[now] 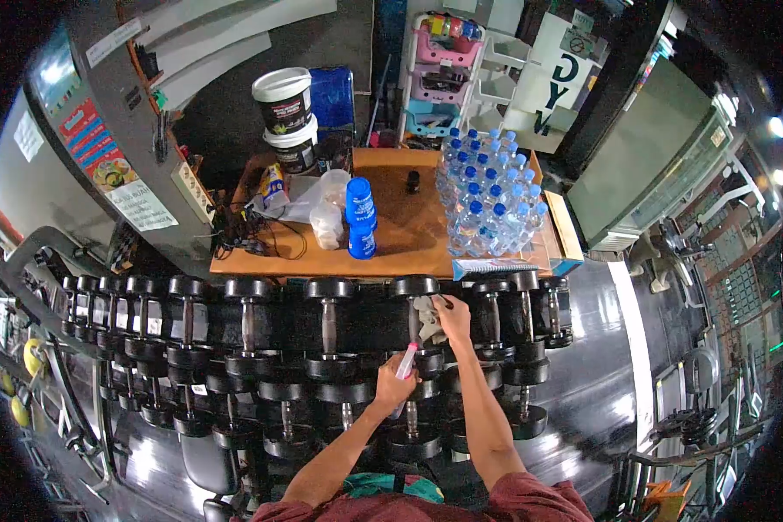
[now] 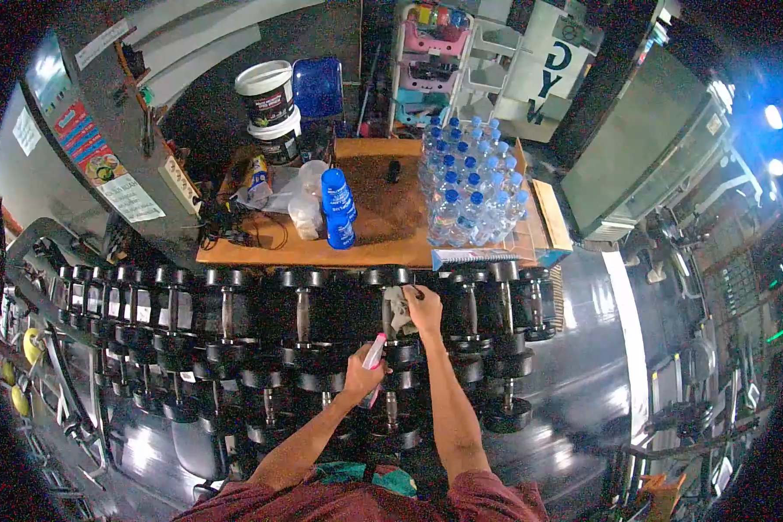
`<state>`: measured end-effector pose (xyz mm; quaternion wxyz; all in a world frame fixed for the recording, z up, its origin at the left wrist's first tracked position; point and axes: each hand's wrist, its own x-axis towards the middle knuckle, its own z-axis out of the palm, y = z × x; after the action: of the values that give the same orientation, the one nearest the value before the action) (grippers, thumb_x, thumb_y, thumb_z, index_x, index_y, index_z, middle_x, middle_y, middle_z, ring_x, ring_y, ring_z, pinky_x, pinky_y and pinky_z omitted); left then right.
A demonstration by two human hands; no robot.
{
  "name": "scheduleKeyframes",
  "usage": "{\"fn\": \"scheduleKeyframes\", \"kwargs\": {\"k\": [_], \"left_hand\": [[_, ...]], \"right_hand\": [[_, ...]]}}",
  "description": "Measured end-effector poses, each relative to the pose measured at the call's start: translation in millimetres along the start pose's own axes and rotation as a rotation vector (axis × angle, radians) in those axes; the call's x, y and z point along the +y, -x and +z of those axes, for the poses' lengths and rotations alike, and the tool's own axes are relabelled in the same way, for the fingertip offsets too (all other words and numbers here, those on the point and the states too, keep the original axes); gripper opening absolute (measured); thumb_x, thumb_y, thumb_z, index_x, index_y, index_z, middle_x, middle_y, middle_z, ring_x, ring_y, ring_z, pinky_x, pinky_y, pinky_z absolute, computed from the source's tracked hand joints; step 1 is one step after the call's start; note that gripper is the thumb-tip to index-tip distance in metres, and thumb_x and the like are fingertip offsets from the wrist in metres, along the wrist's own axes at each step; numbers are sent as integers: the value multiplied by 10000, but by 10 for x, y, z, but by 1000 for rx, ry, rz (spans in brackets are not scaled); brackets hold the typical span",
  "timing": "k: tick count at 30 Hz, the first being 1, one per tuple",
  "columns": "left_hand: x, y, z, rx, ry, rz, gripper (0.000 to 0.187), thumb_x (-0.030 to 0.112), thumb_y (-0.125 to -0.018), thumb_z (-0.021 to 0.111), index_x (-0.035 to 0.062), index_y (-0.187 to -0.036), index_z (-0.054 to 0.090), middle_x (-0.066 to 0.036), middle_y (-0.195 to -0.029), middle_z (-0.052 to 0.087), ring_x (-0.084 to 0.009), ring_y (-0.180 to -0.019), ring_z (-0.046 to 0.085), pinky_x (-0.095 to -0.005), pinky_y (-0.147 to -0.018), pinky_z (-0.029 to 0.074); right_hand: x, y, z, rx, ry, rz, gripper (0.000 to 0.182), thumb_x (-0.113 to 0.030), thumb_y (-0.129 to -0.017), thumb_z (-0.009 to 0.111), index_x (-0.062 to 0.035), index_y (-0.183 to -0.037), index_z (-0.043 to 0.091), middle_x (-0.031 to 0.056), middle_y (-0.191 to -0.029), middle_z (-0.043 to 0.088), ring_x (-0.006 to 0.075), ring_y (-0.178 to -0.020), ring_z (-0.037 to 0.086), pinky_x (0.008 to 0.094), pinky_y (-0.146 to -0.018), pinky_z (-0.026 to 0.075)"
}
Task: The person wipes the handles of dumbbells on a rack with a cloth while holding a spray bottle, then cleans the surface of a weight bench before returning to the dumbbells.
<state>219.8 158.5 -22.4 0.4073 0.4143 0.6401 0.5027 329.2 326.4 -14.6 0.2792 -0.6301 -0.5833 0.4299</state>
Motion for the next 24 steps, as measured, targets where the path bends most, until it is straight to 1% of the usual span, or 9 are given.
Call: {"fn": "scheduleKeyframes", "kwargs": {"k": [3, 6, 8, 10, 12, 15, 16, 18, 24], "left_hand": [[-31, -15, -64, -71, 187, -146, 238, 32, -729, 625, -27, -956, 588, -136, -806, 632, -191, -699, 658, -322, -632, 524], [-108, 113, -258, 64, -72, 30, 205, 20, -749, 617, -3, -952, 592, -93, -790, 622, -135, -679, 617, -294, -621, 500], [-206, 242, -385, 135, 145, -9, 200, 20, -761, 617, 11, -959, 594, -59, -791, 618, -109, -693, 580, -274, -640, 482], [-226, 409, -570, 134, 68, -30, 190, 14, -773, 609, 12, -962, 594, -43, -818, 614, -120, -741, 590, -271, -679, 483], [-227, 566, -724, 124, 75, -67, 198, 9, -778, 598, 10, -976, 590, -36, -834, 609, -123, -751, 593, -265, -692, 482], [-219, 780, -898, 45, -44, -100, 225, 8, -775, 593, -4, -999, 578, -36, -863, 596, -124, -767, 592, -266, -689, 503], [-153, 826, -900, 48, -45, -102, 225, 8, -775, 593, -4, -999, 578, -36, -863, 596, -124, -767, 592, -266, -689, 503], [89, 888, -886, 74, 140, -166, 230, 5, -768, 592, -16, -996, 567, -49, -888, 589, -122, -791, 594, -289, -669, 543], [-83, 863, -882, 30, 269, -162, 268, -53, -802, 533, -31, -1069, 528, -88, -1039, 582, -170, -791, 632, -322, -660, 569]], "right_hand": [[44, 318, 166, 256, -306, -235, 296, -211, -868, 611, 1, -1073, 636, 131, -919, 676, 195, -821, 633, 335, -754, 478], [-62, 561, 268, 235, -563, -368, 294, -187, -872, 600, -2, -1100, 618, 114, -927, 672, 177, -830, 615, 322, -762, 472], [106, 459, 328, 129, -229, -322, 312, -227, -860, 607, 4, -1069, 621, 151, -936, 669, 255, -869, 642, 329, -770, 479], [-12, 406, 355, -184, -22, -9, 346, -268, -844, 625, 33, -1016, 631, 191, -911, 664, 287, -857, 648, 340, -760, 485], [245, 197, 650, -143, 170, -77, 355, -300, -839, 630, 45, -920, 652, 180, -855, 666, 254, -815, 654, 325, -699, 489], [53, 131, 797, -453, -700, 398, 279, -238, -931, 525, 20, -991, 612, 79, -852, 655, 208, -748, 640, 329, -595, 510], [12, 91, 819, -457, -700, 399, 279, -238, -931, 525, 20, -991, 612, 79, -852, 655, 208, -748, 640, 329, -595, 510], [1, -21, 901, -569, -1322, 505, 242, -141, -964, 421, 4, -1101, 558, 97, -979, 644, 214, -812, 635, 361, -633, 551], [-355, 170, 517, -455, -1396, 597, 270, -66, -945, 376, -12, -1153, 539, 116, -1100, 619, 251, -980, 619, 377, -855, 533]]}}
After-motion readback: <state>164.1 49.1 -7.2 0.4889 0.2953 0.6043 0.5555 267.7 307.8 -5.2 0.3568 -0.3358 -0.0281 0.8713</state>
